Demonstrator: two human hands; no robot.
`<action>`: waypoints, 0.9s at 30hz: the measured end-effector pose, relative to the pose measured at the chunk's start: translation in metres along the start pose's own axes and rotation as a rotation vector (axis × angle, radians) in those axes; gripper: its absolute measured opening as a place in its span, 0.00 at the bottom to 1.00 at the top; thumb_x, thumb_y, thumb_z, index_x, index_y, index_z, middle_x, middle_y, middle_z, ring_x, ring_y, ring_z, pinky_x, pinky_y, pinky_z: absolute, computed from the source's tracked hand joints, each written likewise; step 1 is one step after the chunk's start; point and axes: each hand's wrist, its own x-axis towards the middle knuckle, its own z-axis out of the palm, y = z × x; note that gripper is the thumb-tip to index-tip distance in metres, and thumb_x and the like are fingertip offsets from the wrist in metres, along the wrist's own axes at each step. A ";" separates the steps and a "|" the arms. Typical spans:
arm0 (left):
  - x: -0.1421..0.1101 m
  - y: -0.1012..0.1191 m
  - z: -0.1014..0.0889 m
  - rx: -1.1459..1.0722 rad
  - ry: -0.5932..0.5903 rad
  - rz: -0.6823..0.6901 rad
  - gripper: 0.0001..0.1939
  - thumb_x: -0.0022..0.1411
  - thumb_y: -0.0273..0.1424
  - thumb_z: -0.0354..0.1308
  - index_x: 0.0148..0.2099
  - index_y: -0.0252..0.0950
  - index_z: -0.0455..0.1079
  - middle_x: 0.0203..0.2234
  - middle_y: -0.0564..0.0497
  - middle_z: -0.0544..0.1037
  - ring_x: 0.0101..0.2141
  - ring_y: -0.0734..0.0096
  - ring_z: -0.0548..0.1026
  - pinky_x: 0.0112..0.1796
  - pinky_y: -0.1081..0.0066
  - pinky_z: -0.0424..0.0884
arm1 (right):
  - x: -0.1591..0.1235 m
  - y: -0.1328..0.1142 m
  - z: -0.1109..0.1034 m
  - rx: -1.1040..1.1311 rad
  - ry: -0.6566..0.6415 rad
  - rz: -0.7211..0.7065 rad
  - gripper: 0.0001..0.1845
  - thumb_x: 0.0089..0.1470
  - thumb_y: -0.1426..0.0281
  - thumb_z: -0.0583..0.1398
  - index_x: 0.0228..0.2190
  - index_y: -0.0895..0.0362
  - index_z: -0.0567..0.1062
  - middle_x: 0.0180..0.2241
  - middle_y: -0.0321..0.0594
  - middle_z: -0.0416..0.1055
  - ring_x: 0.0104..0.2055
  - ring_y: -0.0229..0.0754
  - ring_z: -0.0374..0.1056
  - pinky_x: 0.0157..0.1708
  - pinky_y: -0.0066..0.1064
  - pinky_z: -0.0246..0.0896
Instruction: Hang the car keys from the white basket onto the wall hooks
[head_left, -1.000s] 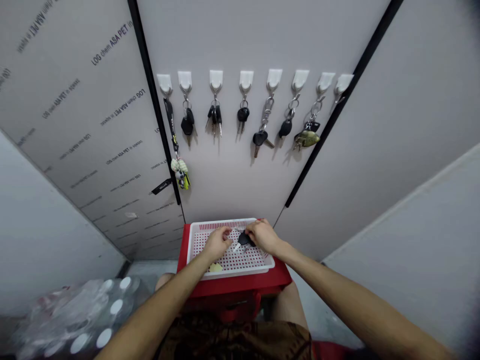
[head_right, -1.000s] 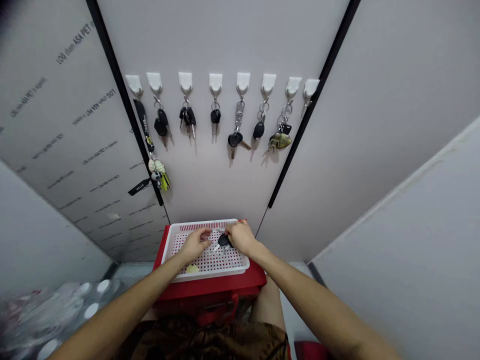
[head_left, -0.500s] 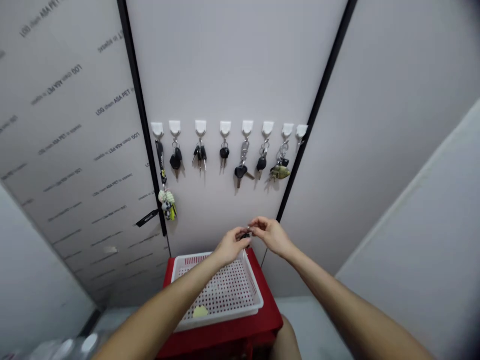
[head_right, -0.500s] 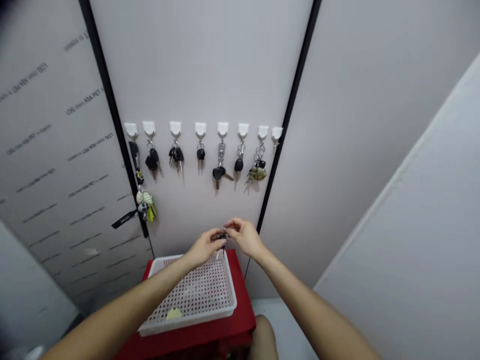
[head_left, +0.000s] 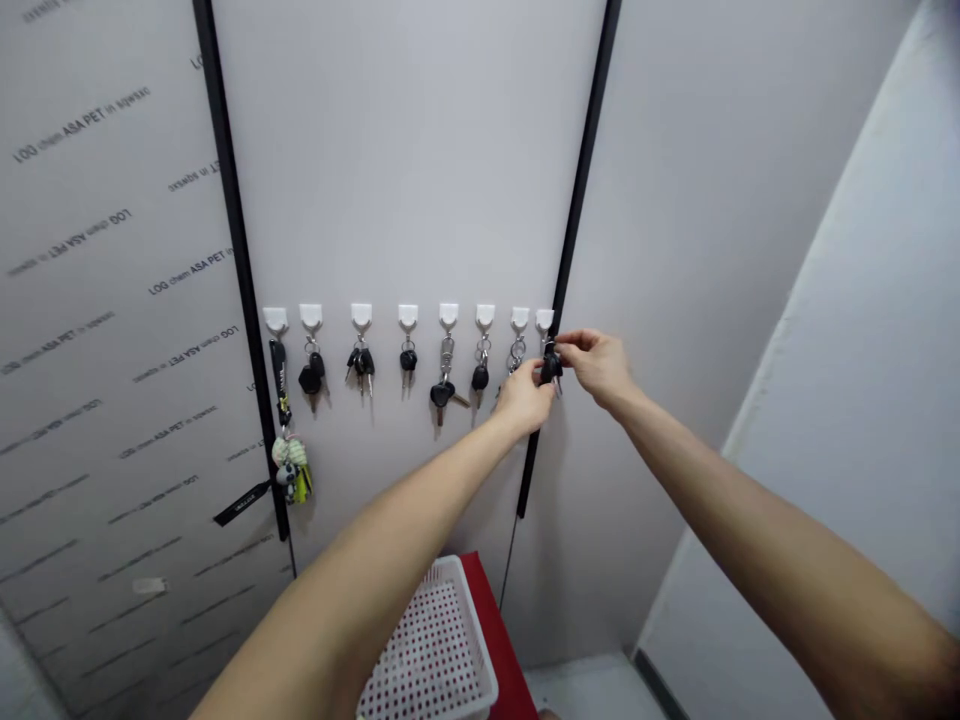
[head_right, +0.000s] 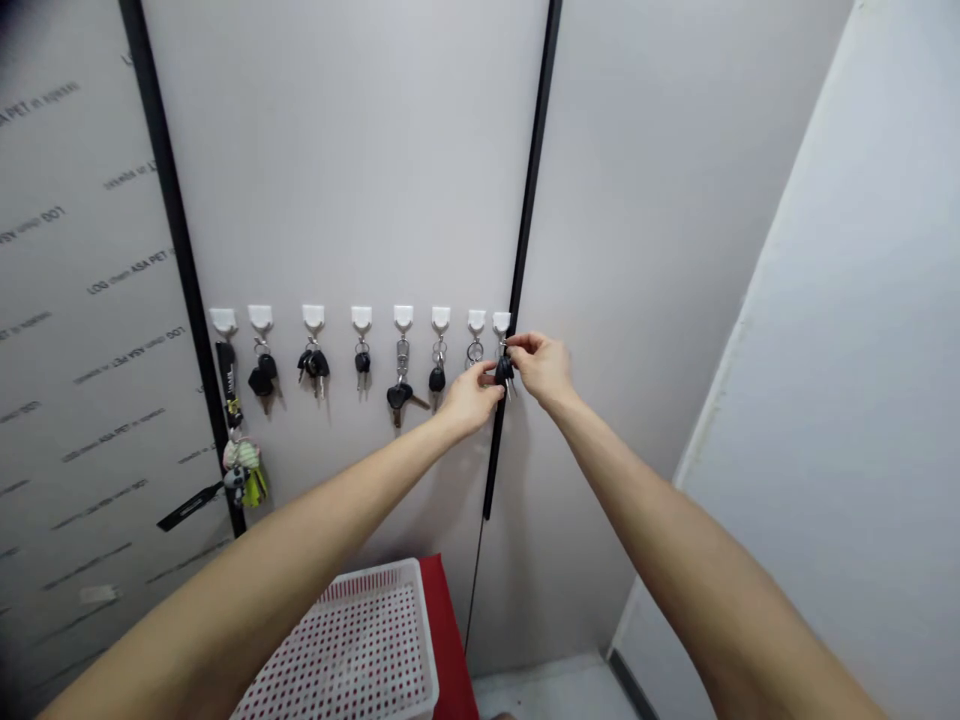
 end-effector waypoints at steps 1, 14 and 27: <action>0.002 0.004 0.000 0.020 -0.002 0.001 0.19 0.45 0.25 0.49 0.43 0.35 0.58 0.35 0.48 0.70 0.34 0.73 0.67 0.37 0.71 0.61 | 0.007 0.002 0.000 -0.043 0.017 -0.009 0.08 0.33 0.73 0.53 0.22 0.61 0.69 0.18 0.34 0.64 0.19 0.30 0.59 0.23 0.25 0.56; -0.032 -0.024 -0.018 0.023 -0.096 -0.060 0.20 0.45 0.24 0.49 0.44 0.33 0.58 0.38 0.45 0.67 0.29 0.77 0.68 0.32 0.74 0.64 | 0.007 0.017 0.006 -0.226 0.147 0.051 0.13 0.35 0.73 0.50 0.25 0.62 0.70 0.20 0.38 0.67 0.22 0.33 0.61 0.26 0.26 0.55; -0.169 -0.160 -0.047 0.044 -0.179 -0.459 0.19 0.40 0.37 0.49 0.35 0.30 0.63 0.32 0.46 0.70 0.34 0.66 0.68 0.34 0.67 0.64 | -0.226 0.063 0.107 -0.139 -0.484 0.110 0.12 0.40 0.75 0.48 0.28 0.59 0.68 0.29 0.38 0.66 0.30 0.32 0.60 0.32 0.22 0.55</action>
